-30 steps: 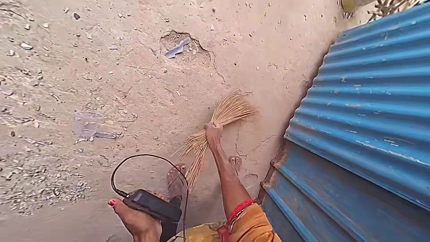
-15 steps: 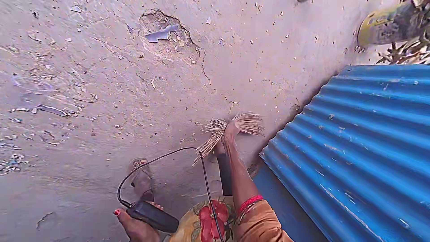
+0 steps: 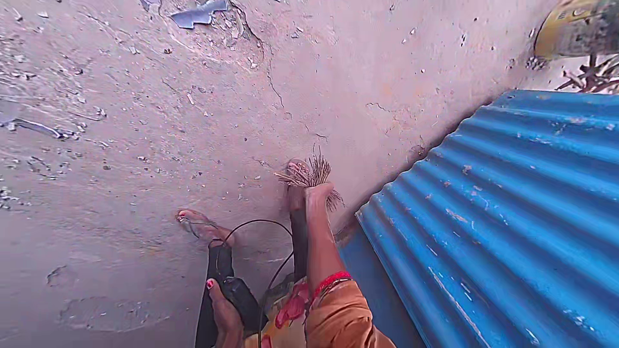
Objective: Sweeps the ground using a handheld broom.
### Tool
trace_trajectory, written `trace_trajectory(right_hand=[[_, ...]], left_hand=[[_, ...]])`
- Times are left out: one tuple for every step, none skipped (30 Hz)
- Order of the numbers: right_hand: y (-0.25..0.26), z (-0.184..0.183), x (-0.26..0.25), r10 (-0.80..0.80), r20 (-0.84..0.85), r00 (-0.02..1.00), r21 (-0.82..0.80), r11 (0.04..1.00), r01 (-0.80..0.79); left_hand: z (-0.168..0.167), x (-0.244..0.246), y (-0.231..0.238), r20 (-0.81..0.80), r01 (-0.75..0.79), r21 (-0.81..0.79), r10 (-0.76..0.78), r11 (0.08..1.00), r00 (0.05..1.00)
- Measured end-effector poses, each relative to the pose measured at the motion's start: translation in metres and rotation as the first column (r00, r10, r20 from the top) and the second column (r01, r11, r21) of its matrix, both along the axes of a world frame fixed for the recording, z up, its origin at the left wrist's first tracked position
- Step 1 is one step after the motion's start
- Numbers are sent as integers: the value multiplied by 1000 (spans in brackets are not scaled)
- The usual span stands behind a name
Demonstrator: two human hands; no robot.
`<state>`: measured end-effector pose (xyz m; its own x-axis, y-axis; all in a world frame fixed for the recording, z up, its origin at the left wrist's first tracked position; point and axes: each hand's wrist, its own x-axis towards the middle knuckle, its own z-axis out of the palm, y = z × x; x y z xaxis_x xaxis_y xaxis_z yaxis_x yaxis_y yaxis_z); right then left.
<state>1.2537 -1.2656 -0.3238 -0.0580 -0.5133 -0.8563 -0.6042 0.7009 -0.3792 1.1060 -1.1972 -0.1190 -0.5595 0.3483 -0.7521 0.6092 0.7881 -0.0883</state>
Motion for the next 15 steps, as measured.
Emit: trace_trajectory(right_hand=[[-16, -22, 29, -42, 54, 998, 23, 999, 41], [-24, -43, 73, -3, 113, 994, 2, 1000, 2], [-30, -57, 116, 129, 143, 981, -67, 990, -121], [-39, -65, 151, 324, 115, 939, -180, 936, -301], [-52, -68, 182, 521, 69, 851, -293, 826, -482], [-62, -66, 215, 703, 76, 707, -366, 679, -636], [-75, -61, 242, 861, 139, 489, -419, 499, -759], [-89, -51, 261, 954, 208, 216, -446, 289, -847], [-101, -37, 272, 965, 250, -76, -474, 54, -879], [-112, -20, 274, 918, 264, -294, -491, -134, -861], [-119, -4, 265, 886, 259, -385, -506, -215, -835], [-124, 7, 245, 904, 253, -344, -516, -174, -839], [-128, 14, 218, 952, 241, -190, -512, -42, -858], [-128, 18, 192, 978, 205, 37, -487, 134, -863], [-121, 19, 171, 954, 114, 276, -462, 297, -836]], left_hand=[[-1, -30, 0, -19, -44, -25, 43, 999, 999], [-12, -72, -3, 129, -56, 32, 51, 998, 990], [-24, -107, -4, 262, -86, 78, 63, 993, 963], [-27, -133, -3, 315, -92, 77, 63, 993, 947], [-26, -148, -2, 311, -86, 65, 61, 994, 948], [-29, -155, 1, 295, -53, 47, 37, 997, 955], [-33, -166, 0, 282, -26, 40, 13, 999, 959], [-37, -177, -4, 260, -8, 61, -9, 998, 966], [-42, -185, -10, 217, 8, 89, -27, 996, 976], [-44, -190, -13, 168, 45, 66, -56, 997, 984], [-45, -185, -16, 89, 107, 33, -110, 994, 990], [-43, -171, -19, -4, 176, -17, -176, 984, 984], [-38, -163, -24, -44, 220, -1, -220, 976, 975], [-32, -160, -32, -8, 277, 61, -277, 959, 961], [-28, -151, -40, 39, 388, 172, -400, 905, 916]])
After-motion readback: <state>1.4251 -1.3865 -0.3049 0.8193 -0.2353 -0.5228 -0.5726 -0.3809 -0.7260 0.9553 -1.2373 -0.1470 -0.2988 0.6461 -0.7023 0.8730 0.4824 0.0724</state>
